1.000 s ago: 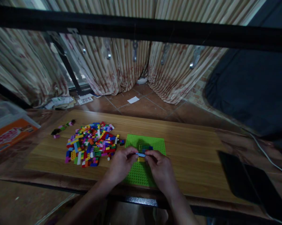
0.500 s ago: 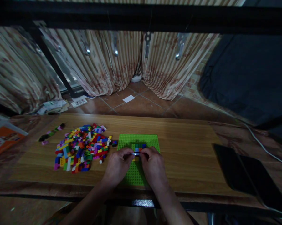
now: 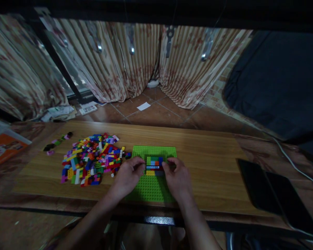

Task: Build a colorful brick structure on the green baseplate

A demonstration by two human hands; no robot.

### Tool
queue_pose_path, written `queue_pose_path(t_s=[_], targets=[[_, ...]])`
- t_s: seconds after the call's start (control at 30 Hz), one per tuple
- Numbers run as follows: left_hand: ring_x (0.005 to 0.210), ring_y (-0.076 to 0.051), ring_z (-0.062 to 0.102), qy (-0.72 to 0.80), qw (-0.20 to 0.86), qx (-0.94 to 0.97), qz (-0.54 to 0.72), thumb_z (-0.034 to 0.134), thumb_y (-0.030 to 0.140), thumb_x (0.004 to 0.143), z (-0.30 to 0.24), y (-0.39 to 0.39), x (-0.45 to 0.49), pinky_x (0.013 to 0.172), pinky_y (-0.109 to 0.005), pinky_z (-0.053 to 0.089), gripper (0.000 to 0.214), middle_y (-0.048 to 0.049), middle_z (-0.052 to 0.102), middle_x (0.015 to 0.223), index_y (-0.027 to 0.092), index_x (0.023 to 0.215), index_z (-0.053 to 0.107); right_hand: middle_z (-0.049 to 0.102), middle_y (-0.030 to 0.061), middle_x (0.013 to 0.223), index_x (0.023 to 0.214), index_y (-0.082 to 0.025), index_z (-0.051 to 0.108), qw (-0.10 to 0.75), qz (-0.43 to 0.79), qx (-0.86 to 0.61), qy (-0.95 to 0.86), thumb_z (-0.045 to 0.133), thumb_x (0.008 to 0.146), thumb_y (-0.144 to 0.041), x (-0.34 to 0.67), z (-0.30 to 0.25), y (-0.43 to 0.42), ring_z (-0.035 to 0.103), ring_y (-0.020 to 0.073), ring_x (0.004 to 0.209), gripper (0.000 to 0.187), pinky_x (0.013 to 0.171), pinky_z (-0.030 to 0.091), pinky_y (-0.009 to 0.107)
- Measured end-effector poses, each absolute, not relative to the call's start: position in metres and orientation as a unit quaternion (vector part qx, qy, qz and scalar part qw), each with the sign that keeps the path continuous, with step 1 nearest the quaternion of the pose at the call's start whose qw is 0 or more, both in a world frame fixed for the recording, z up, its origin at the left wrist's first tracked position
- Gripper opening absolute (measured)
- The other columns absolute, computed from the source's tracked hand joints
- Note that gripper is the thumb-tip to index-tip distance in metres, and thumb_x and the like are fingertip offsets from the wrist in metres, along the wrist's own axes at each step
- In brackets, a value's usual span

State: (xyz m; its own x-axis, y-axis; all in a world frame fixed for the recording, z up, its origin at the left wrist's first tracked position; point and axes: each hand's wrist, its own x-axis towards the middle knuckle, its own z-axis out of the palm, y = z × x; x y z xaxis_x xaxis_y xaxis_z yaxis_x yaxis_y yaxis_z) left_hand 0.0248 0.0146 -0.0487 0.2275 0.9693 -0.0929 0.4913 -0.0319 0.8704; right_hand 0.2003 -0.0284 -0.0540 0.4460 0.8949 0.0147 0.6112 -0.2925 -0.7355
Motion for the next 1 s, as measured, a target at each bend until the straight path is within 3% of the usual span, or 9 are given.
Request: queue_pose_path(t_s=[0.17,0.53,0.87,1.0], targets=[[0.071,-0.016,0.063,0.566,0.397,0.685,0.23,0.056,0.025,0.084,-0.043,0.02,0.026,0.064,-0.024,0.045,0.012,-0.0018,0.068,0.075,0.018,0.085,0.065,0.068,0.0118,0.097,0.11,-0.014,0.063,0.329,0.229,-0.77,-0.497,0.06,0.075,-0.055,0.202,-0.061,-0.026,0.063,0.0226,0.078,0.054,0.074,0.048,0.038],[0.074,-0.016,0.065,0.587,0.348,0.701,0.208,0.057,0.024,0.085,-0.038,0.02,0.033,0.066,-0.024,0.044,0.011,-0.0031,0.071,0.081,0.019,0.088,0.066,0.067,0.0114,0.098,0.1,-0.016,0.067,0.285,0.155,-0.794,-0.514,0.058,0.08,-0.051,0.19,-0.059,-0.022,0.063,0.0247,0.084,0.041,0.075,0.047,0.036],[0.077,-0.02,0.067,0.595,0.267,0.735,0.188,0.051,0.028,0.09,-0.05,0.011,0.037,0.068,-0.027,0.045,0.017,-0.0058,0.072,0.083,0.021,0.096,0.065,0.067,0.0133,0.101,0.105,-0.015,0.063,0.213,0.093,-0.789,-0.569,0.049,0.09,-0.04,0.179,-0.061,-0.026,0.064,0.0255,0.089,0.032,0.077,0.047,0.036],[0.077,-0.018,0.067,0.586,0.295,0.727,0.202,0.051,0.027,0.089,-0.046,0.01,0.036,0.069,-0.027,0.046,0.016,-0.0046,0.071,0.083,0.022,0.095,0.064,0.066,0.016,0.105,0.107,-0.012,0.063,0.225,0.107,-0.779,-0.575,0.046,0.091,-0.041,0.18,-0.061,-0.026,0.064,0.0273,0.092,0.037,0.079,0.047,0.037]])
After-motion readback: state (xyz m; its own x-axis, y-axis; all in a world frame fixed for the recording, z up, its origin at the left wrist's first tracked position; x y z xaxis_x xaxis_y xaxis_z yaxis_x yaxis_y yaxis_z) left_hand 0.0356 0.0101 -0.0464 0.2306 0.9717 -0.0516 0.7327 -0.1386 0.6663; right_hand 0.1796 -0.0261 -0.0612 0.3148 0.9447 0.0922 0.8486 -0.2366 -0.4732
